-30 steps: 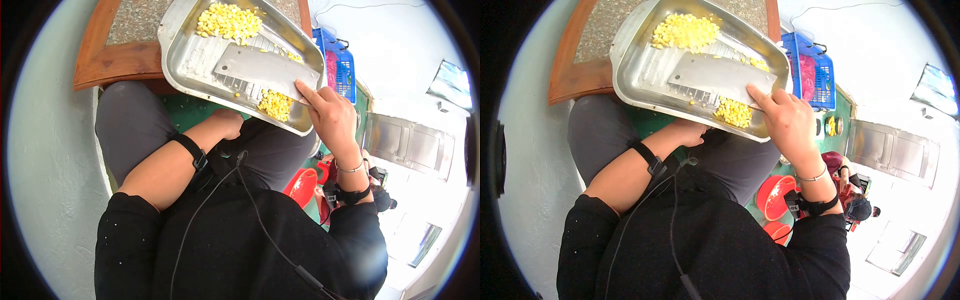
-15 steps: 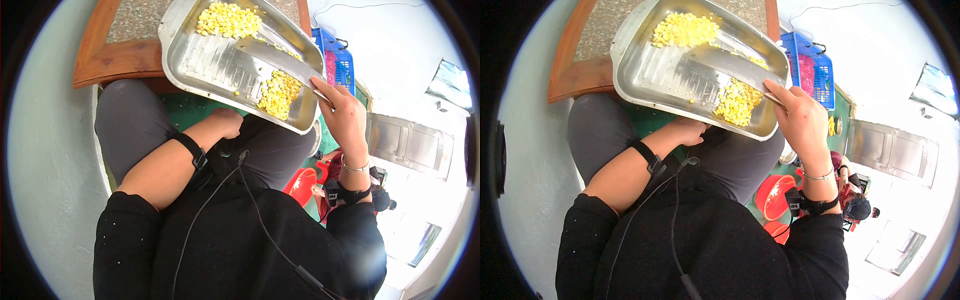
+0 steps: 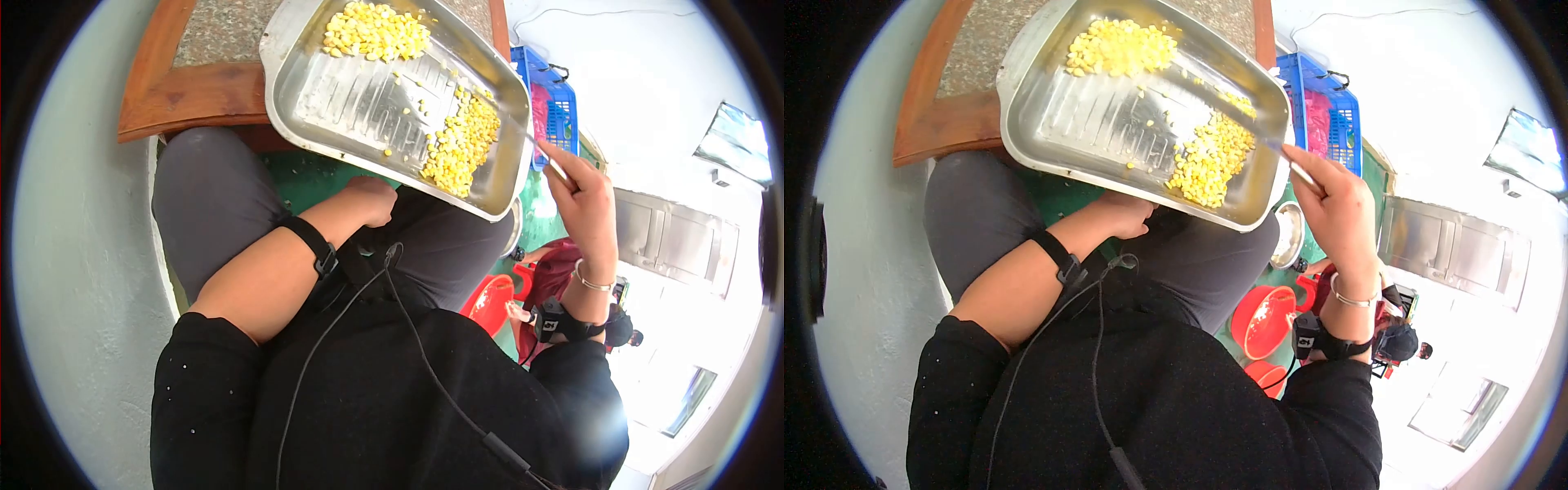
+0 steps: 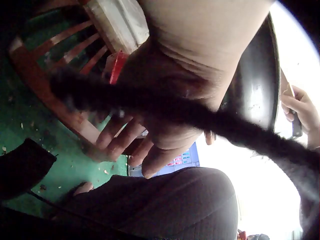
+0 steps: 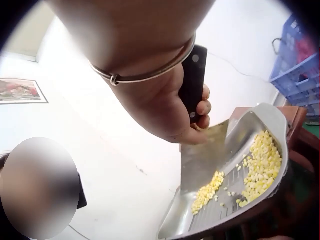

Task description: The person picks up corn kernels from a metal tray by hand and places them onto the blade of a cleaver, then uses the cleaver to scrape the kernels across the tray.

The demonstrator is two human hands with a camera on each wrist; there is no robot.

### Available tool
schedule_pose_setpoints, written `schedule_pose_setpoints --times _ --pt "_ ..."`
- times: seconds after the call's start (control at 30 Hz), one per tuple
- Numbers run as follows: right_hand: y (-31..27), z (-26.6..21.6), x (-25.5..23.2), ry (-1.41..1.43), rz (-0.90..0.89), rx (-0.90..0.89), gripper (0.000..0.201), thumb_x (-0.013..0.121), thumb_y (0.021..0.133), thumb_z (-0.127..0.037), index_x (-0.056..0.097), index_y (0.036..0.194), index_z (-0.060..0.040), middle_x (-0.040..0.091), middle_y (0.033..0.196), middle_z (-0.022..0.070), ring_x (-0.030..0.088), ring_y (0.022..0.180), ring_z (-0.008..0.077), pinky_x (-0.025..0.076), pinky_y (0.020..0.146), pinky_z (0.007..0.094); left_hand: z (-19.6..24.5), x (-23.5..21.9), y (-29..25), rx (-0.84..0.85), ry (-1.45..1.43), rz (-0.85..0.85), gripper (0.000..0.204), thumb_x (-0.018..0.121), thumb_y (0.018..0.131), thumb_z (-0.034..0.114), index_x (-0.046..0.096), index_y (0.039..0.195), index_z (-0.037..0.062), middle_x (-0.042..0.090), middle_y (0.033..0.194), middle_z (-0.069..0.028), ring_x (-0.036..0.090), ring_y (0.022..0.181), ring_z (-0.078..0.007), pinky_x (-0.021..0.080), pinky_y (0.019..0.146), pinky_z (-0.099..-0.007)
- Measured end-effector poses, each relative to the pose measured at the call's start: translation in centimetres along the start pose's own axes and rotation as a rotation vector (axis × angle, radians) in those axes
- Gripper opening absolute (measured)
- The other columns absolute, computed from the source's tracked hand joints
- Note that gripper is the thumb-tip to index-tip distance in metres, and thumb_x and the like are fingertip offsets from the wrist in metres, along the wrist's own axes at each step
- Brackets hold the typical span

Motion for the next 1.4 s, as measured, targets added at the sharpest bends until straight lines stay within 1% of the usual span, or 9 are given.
schedule_pose_setpoints --times 0.2,0.23,0.47,0.63,0.73,0.9,1.13,1.27,1.4 --pt "2.2 -0.1 3.0 -0.019 0.085 -0.085 0.032 0.065 0.081 -0.007 0.069 0.112 -0.0134 0.061 0.072 0.0109 0.058 0.06 0.0229 0.047 0.059 0.034 -0.3 0.0 -0.1 0.019 -0.001 0.03 0.029 0.064 0.082 0.023 0.07 0.105 0.0065 0.067 0.112 -0.0108 0.063 0.106 -0.0292 0.052 0.086 -0.0407" --pt "2.3 0.3 3.8 0.009 0.133 -0.135 0.032 0.065 0.083 -0.004 0.068 0.114 -0.0117 0.054 0.067 0.009 0.043 0.052 0.0163 0.04 0.053 0.0299 -0.4 0.1 0.1 0.022 -0.003 0.023 0.029 0.064 0.082 0.023 0.07 0.105 0.0066 0.067 0.112 -0.0108 0.063 0.106 -0.0291 0.051 0.086 -0.0406" --pt "0.2 0.4 2.0 0.049 -0.06 -0.066 0.033 0.065 0.08 -0.006 0.068 0.113 -0.0116 0.058 0.068 0.0096 0.053 0.055 0.0193 0.044 0.055 0.0313 -0.4 0.1 0.1 0.003 -0.032 0.012 0.031 0.064 0.082 0.024 0.069 0.107 0.0061 0.067 0.112 -0.0126 0.062 0.107 -0.0295 0.051 0.088 -0.0402" --pt "-0.9 2.0 3.1 0.315 -0.051 0.201 0.027 0.064 0.085 -0.009 0.068 0.111 -0.0056 0.046 0.061 0.0016 0.037 0.053 0.0062 0.033 0.05 0.0248 0.0 -0.4 -0.3 -0.005 -0.031 0.001 0.032 0.064 0.083 0.024 0.069 0.109 0.0059 0.067 0.112 -0.0135 0.063 0.106 -0.03 0.051 0.088 -0.0408" --pt "-0.4 1.7 4.6 0.298 -0.03 0.148 0.027 0.064 0.086 -0.01 0.067 0.111 -0.0041 0.048 0.062 0.0009 0.037 0.055 0.0055 0.035 0.051 0.0249 -0.3 -0.2 -0.3 -0.01 -0.032 -0.002 0.031 0.064 0.083 0.024 0.068 0.108 0.0059 0.067 0.112 -0.0132 0.063 0.106 -0.0302 0.051 0.088 -0.0408" --pt "1.1 0.4 5.8 0.129 0.042 -0.015 0.029 0.067 0.082 -0.011 0.07 0.111 -0.0152 0.061 0.072 0.009 0.055 0.055 0.0212 0.046 0.056 0.032 -0.3 -0.2 -0.2 0.017 -0.027 0.002 0.031 0.064 0.083 0.023 0.069 0.107 0.0055 0.067 0.112 -0.0125 0.063 0.105 -0.0302 0.052 0.087 -0.0406" --pt "-0.3 -0.1 3.5 -0.166 0.046 -0.133 0.031 0.069 0.079 -0.011 0.07 0.109 -0.0175 0.059 0.068 0.0067 0.055 0.055 0.0228 0.045 0.055 0.0328 0.1 -0.9 -0.6 -0.01 -0.026 0.004 0.031 0.063 0.083 0.023 0.068 0.108 0.0063 0.067 0.113 -0.0117 0.063 0.106 -0.0291 0.051 0.087 -0.0404" --pt "-1.7 1.3 2.8 0.042 0.007 -0.106 0.031 0.07 0.079 -0.008 0.07 0.11 -0.012 0.054 0.062 0.0064 0.046 0.049 0.015 0.039 0.049 0.0298 0.2 -1.0 -0.7 -0.013 -0.002 -0.026 0.032 0.063 0.083 0.023 0.068 0.108 0.0059 0.067 0.113 -0.011 0.063 0.106 -0.0286 0.051 0.088 -0.0407" --pt "-2.2 2.9 4.2 0.315 -0.027 0.131 0.022 0.067 0.086 -0.012 0.067 0.106 -0.0029 0.046 0.057 0.0057 0.038 0.052 0.0079 0.034 0.049 0.0267 0.0 -0.3 -0.4 0.024 0.008 0.009 0.032 0.063 0.083 0.023 0.068 0.109 0.0056 0.067 0.112 -0.0111 0.063 0.106 -0.0284 0.052 0.088 -0.0407"
Point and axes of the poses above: each hand's wrist, its own y-axis towards the middle knuckle, its own x-axis out of the palm, z = x × y, the point moved 3 cm from there along y, towards the middle knuckle
